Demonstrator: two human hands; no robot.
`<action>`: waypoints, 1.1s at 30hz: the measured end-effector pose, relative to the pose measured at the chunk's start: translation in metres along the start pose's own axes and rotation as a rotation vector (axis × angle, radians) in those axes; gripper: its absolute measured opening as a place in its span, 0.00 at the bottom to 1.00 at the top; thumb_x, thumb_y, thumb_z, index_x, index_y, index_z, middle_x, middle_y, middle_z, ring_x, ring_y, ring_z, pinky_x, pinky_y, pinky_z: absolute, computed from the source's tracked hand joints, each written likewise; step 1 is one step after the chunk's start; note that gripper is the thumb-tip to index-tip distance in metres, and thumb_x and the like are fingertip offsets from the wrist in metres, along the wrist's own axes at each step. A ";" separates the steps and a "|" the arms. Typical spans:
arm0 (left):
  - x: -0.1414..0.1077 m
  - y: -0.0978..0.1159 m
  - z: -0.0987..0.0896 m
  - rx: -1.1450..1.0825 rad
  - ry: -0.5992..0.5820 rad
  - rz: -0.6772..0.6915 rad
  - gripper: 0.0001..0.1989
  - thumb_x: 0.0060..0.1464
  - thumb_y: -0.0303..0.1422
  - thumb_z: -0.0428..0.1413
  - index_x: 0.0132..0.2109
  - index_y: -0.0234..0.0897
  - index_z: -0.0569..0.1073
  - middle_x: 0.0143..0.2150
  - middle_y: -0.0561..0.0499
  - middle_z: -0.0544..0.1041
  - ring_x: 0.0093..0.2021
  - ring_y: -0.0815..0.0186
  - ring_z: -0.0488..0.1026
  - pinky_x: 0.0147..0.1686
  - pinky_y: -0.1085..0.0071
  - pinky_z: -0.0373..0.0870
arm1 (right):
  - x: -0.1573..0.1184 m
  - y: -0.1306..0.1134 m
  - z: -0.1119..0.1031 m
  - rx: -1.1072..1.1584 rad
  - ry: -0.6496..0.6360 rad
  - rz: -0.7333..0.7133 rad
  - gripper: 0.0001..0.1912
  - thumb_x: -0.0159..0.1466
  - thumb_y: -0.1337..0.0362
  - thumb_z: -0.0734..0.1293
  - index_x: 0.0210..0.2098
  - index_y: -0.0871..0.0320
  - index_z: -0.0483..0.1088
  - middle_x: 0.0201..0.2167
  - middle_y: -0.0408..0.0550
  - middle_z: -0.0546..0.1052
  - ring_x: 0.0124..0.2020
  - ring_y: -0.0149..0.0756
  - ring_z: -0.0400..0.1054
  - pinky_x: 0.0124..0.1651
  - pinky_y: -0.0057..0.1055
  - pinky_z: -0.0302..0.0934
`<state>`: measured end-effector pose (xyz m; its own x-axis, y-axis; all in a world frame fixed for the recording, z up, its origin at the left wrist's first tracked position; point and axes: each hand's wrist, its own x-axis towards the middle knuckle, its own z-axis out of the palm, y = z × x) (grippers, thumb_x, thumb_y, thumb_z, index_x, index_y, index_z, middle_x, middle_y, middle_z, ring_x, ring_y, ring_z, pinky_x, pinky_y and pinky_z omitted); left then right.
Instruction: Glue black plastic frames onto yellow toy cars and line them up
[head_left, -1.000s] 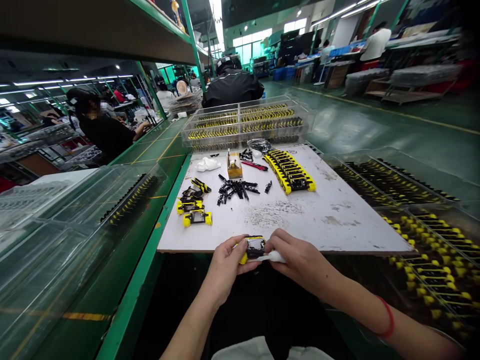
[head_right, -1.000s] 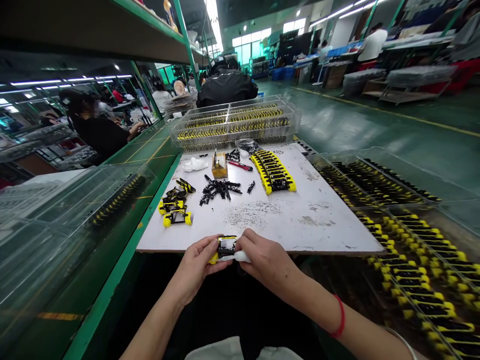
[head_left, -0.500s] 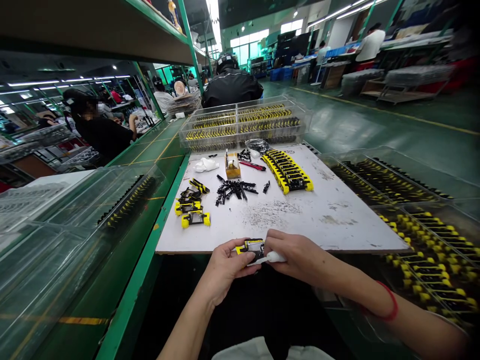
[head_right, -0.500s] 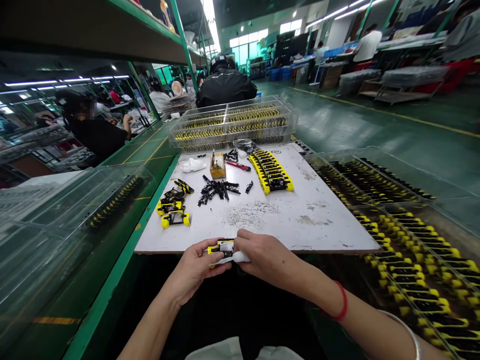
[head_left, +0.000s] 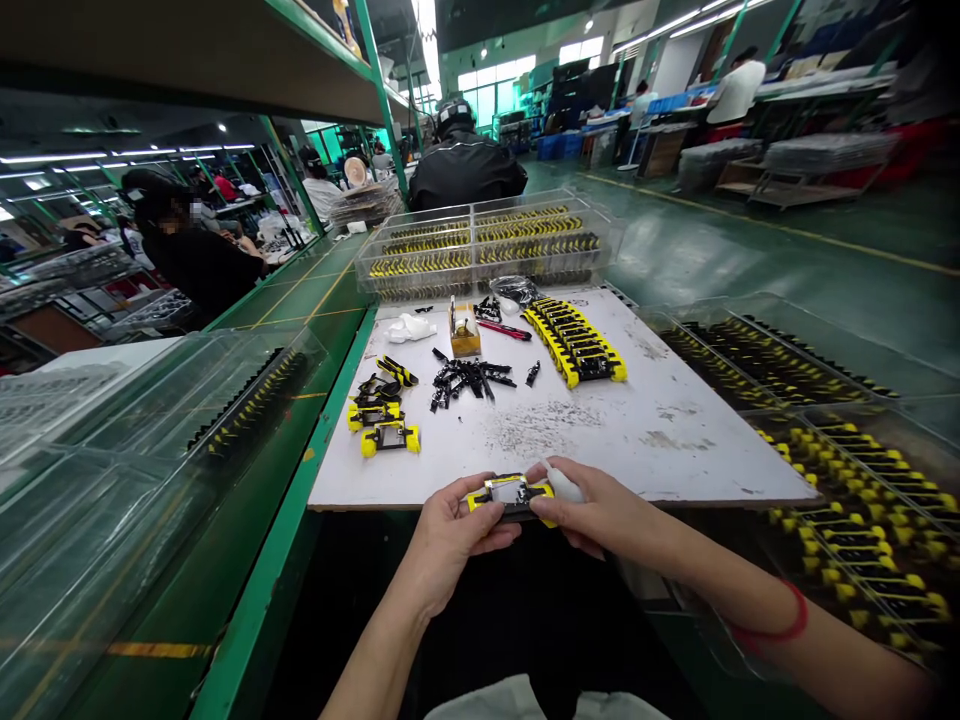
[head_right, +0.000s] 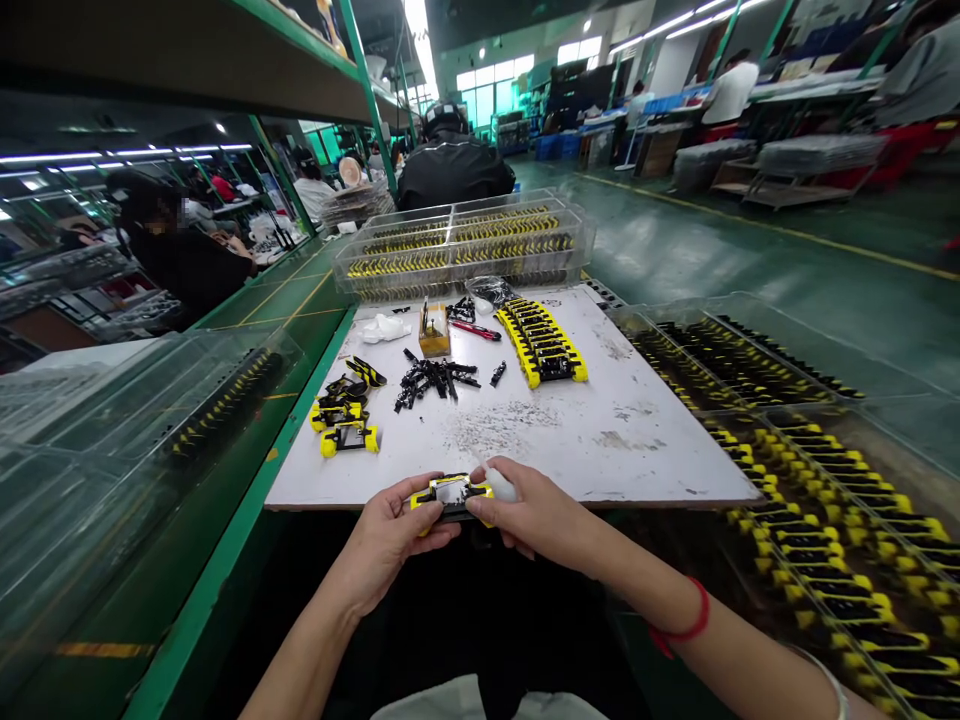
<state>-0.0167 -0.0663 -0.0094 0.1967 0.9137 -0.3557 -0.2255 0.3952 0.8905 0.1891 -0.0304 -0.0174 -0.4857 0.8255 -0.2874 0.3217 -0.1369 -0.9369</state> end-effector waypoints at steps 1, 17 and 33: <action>0.000 0.000 0.000 0.000 0.001 -0.002 0.28 0.51 0.35 0.63 0.57 0.31 0.66 0.49 0.37 0.77 0.39 0.60 0.79 0.43 0.68 0.76 | 0.000 -0.001 0.002 0.024 -0.007 0.020 0.20 0.61 0.50 0.64 0.46 0.57 0.61 0.22 0.38 0.67 0.16 0.26 0.58 0.16 0.22 0.51; -0.001 0.005 0.003 0.037 -0.025 -0.011 0.26 0.53 0.34 0.62 0.57 0.32 0.67 0.48 0.40 0.78 0.39 0.62 0.79 0.43 0.70 0.76 | 0.002 -0.006 0.006 0.278 0.023 0.122 0.14 0.54 0.59 0.67 0.38 0.57 0.65 0.25 0.41 0.71 0.16 0.21 0.51 0.16 0.19 0.40; 0.010 -0.001 0.006 0.385 0.162 0.273 0.33 0.57 0.38 0.55 0.65 0.35 0.53 0.42 0.42 0.75 0.42 0.58 0.75 0.45 0.61 0.71 | 0.018 -0.002 0.006 0.140 0.209 0.025 0.19 0.52 0.57 0.67 0.40 0.58 0.63 0.16 0.35 0.64 0.13 0.22 0.49 0.16 0.22 0.44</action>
<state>-0.0091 -0.0576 -0.0121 0.0220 0.9940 -0.1069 0.1268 0.1033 0.9865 0.1749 -0.0183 -0.0223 -0.2959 0.9141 -0.2772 0.2088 -0.2212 -0.9526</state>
